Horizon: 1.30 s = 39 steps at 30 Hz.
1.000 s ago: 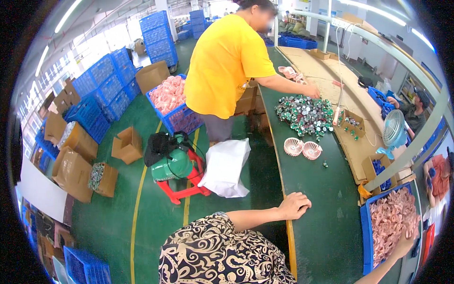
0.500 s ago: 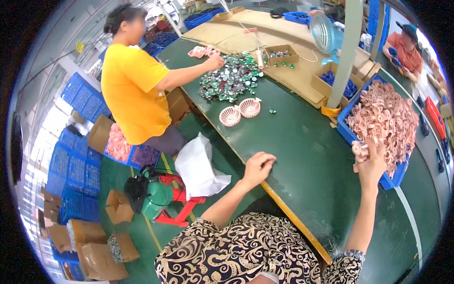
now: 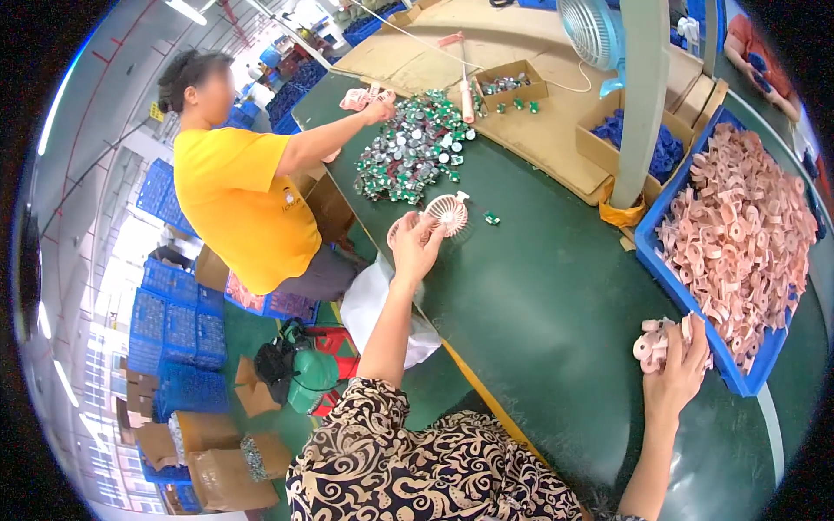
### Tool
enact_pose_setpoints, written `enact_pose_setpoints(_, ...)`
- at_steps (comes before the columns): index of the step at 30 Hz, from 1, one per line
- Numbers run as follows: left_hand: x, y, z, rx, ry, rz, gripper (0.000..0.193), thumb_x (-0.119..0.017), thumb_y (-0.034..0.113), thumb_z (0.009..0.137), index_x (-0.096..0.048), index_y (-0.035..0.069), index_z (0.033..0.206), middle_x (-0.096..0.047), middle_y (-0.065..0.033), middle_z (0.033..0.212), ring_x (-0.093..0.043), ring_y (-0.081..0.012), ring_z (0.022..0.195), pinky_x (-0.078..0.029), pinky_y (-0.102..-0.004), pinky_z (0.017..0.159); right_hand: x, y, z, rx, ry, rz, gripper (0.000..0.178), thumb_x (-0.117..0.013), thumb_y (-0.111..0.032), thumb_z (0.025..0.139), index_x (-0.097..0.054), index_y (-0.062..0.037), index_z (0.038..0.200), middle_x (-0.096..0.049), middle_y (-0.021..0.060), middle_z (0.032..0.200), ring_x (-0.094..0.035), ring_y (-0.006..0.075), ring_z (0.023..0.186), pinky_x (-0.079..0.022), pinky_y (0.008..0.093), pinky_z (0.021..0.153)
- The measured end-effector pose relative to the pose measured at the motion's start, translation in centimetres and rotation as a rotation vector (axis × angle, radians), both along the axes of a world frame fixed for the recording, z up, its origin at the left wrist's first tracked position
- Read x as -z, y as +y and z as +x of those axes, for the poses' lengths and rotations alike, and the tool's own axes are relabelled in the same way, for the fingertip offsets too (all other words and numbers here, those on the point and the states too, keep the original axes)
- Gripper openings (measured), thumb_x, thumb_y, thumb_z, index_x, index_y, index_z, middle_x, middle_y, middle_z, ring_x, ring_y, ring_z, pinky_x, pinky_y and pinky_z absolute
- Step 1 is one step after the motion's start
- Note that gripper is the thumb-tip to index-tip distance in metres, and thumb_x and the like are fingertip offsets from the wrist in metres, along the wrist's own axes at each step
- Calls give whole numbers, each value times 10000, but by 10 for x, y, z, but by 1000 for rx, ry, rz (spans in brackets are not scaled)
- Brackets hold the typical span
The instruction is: The person assembles small fan components by fitting plastic fan guards and small internal parts together by hand on the workbench.
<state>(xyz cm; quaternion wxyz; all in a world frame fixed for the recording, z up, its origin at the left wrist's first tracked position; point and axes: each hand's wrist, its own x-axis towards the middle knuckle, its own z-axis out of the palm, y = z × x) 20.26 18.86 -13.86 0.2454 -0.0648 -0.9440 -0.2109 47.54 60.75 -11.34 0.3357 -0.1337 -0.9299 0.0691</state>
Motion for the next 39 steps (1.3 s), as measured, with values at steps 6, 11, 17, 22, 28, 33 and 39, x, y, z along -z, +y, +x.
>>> enact_pose_setpoints(6,-12,57,33,168,-105,-18,271,-747,340,892,-804,112,1027,-634,-197,1299,-634,-347,1153,-477,-493,978,13,12,4,-38,71,-50,479,-820,-60,754,-684,-111,1211,-545,178,1463,-595,406,1253,-525,465,1019)
enact_pose_setpoints(11,-39,92,85,342,-135,-38,324,-770,314,864,-748,81,1088,-622,-167,1182,-643,-347,1007,-491,-483,936,14,9,3,-41,99,-59,498,-816,-31,746,-682,-99,1221,-545,182,1464,-596,398,1257,-519,459,1029)
enact_pose_setpoints(17,-54,110,135,519,-398,182,469,-772,311,895,-649,96,1294,-531,-194,1397,-645,-387,1140,-550,-451,949,12,4,4,-19,117,-64,548,-800,23,739,-680,-100,1259,-538,181,1471,-579,398,1277,-509,454,1044)
enact_pose_setpoints(22,-52,93,142,628,-272,288,464,-785,240,886,-657,109,1312,-507,-200,1459,-574,-374,1249,-481,-449,1042,10,3,4,-31,134,-42,570,-786,44,750,-670,-75,1296,-518,184,1489,-556,395,1305,-494,455,1063)
enact_pose_setpoints(28,-26,88,155,425,-148,207,375,-773,211,874,-705,131,1235,-547,-209,1403,-535,-375,1240,-423,-475,1064,17,2,3,-29,143,-38,610,-818,-41,735,-645,-76,1319,-508,212,1487,-555,425,1299,-497,474,1043)
enact_pose_setpoints(33,-5,104,179,499,-129,217,355,-778,222,849,-723,122,1185,-581,-198,1349,-575,-354,1157,-428,-451,978,12,-6,-2,-91,68,-31,538,-798,-41,735,-687,-95,1259,-481,204,1513,-509,427,1340,-444,495,1096)
enact_pose_setpoints(39,-2,105,179,556,-139,239,416,-802,264,814,-722,109,1191,-552,-196,1379,-576,-349,1138,-445,-447,961,15,-6,-4,-66,1,-42,543,-732,36,746,-691,-113,1266,-452,198,1541,-448,435,1388,-363,530,1155)
